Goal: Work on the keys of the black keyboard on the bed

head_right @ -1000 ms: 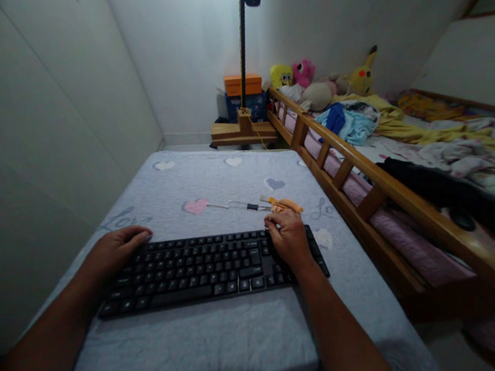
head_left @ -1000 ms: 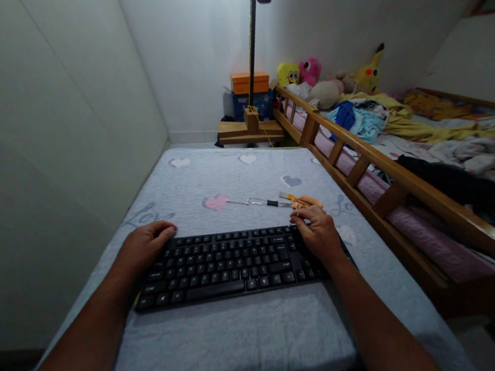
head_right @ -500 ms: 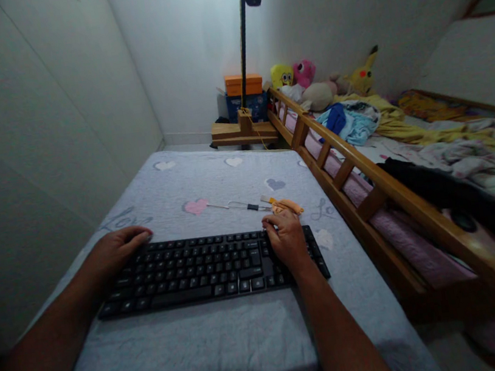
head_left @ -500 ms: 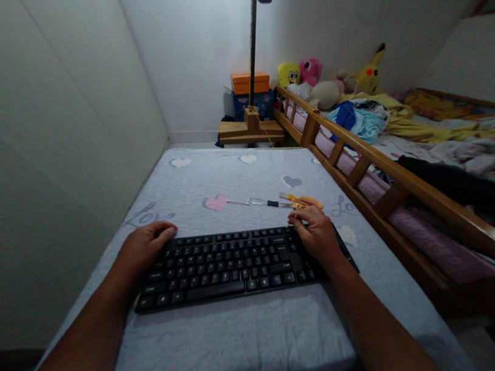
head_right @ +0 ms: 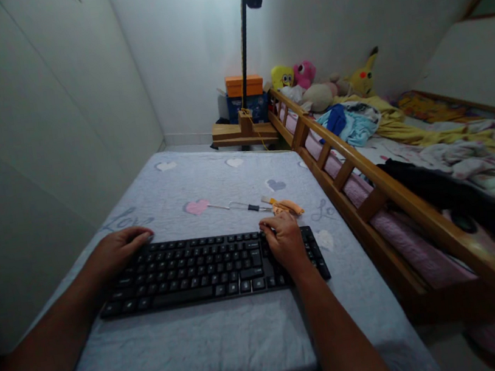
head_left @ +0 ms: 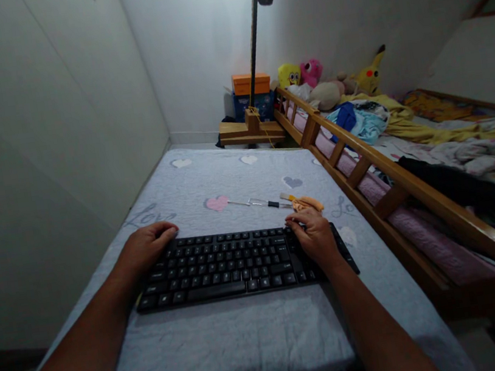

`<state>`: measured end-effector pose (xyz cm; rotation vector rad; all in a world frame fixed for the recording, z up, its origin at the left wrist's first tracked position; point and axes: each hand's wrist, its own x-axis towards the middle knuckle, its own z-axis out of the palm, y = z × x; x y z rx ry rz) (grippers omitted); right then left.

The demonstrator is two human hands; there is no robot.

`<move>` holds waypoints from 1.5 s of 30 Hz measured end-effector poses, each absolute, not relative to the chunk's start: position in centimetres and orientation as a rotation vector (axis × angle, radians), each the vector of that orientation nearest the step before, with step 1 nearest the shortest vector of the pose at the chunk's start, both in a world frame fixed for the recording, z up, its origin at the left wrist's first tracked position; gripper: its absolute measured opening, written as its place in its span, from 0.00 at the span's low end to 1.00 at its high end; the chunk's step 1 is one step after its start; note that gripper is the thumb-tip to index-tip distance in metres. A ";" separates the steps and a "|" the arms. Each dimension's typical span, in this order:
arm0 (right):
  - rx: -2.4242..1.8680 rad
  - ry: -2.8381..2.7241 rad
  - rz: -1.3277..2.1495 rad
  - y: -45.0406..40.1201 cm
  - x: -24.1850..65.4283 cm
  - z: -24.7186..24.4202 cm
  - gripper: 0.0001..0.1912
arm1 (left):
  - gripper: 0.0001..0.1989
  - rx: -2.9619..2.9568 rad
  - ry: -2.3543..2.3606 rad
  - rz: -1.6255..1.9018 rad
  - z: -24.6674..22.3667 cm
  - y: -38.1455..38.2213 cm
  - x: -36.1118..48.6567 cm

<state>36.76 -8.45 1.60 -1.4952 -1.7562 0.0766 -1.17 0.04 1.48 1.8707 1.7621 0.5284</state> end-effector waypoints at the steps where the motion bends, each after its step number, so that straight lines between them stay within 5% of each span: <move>1: -1.493 -1.759 0.077 -8.5 36.8 1.6 0.07 | 0.22 1.867 1.763 0.529 1.5 0.0 -1.2; 45: -1.502 -1.745 0.112 -9.4 37.8 1.8 0.08 | 0.21 1.832 1.723 0.562 1.6 0.1 -1.3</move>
